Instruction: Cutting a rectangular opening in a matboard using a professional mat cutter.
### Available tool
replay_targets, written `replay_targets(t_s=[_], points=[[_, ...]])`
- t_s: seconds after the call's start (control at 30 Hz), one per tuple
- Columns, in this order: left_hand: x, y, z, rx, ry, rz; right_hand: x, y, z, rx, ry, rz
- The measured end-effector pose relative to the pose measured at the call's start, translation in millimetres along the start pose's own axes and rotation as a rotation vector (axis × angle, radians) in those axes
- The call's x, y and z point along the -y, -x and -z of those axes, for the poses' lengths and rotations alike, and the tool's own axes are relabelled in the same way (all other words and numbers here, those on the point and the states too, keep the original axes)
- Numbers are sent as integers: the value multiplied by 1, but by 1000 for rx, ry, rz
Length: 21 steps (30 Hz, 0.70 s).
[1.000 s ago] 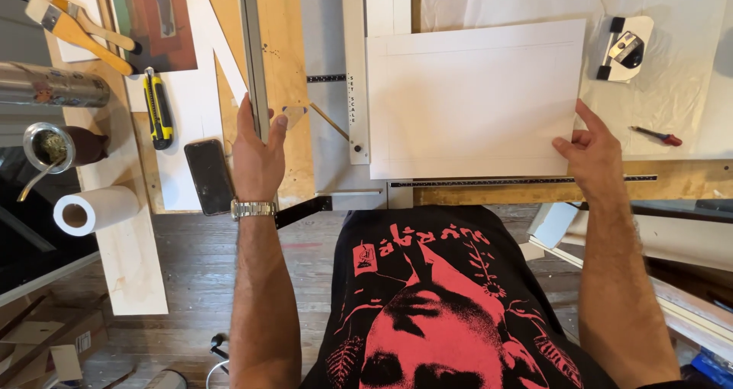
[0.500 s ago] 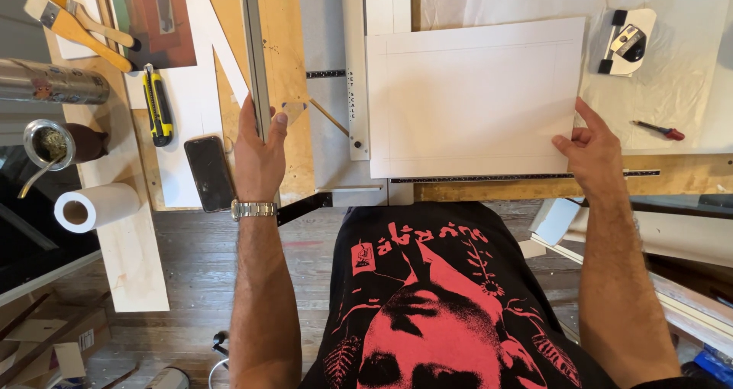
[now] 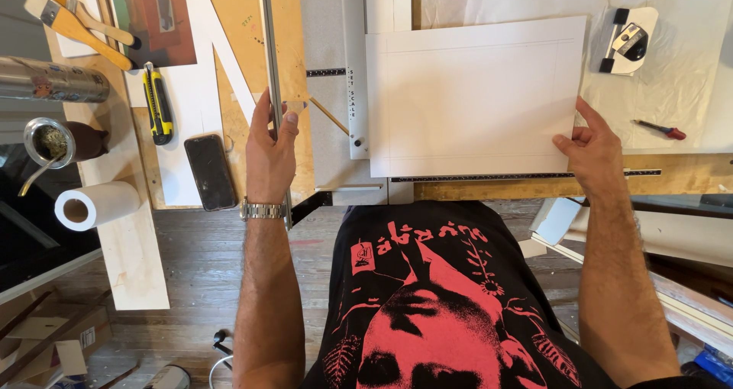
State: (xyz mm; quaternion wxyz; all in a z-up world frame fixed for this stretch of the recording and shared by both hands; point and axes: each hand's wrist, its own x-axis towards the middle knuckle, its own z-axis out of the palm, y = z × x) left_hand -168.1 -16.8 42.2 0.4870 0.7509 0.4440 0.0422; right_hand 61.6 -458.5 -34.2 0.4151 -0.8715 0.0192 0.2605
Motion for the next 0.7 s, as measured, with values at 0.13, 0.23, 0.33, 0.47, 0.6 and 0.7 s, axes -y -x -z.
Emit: replay_targets(t_s=[0.13, 0.23, 0.33, 0.47, 0.6, 0.7], points=[[-1, 1, -1, -6, 18, -1, 1, 0, 0, 4, -8, -6], [-1, 2, -2, -7, 4, -5, 5, 2, 0, 4, 5, -28], [-1, 4, -6, -9, 29, 5, 10, 4, 0, 12, 4, -43], [-12, 7, -17, 46, -4, 19, 8, 2, 0, 6, 30, -48], [-19, 6, -41, 158, 166, 158, 4, 0, 0, -13, 56, -39], [-6, -6, -75, 251, 119, 208, 10, 2, -2, -30, 41, -60]])
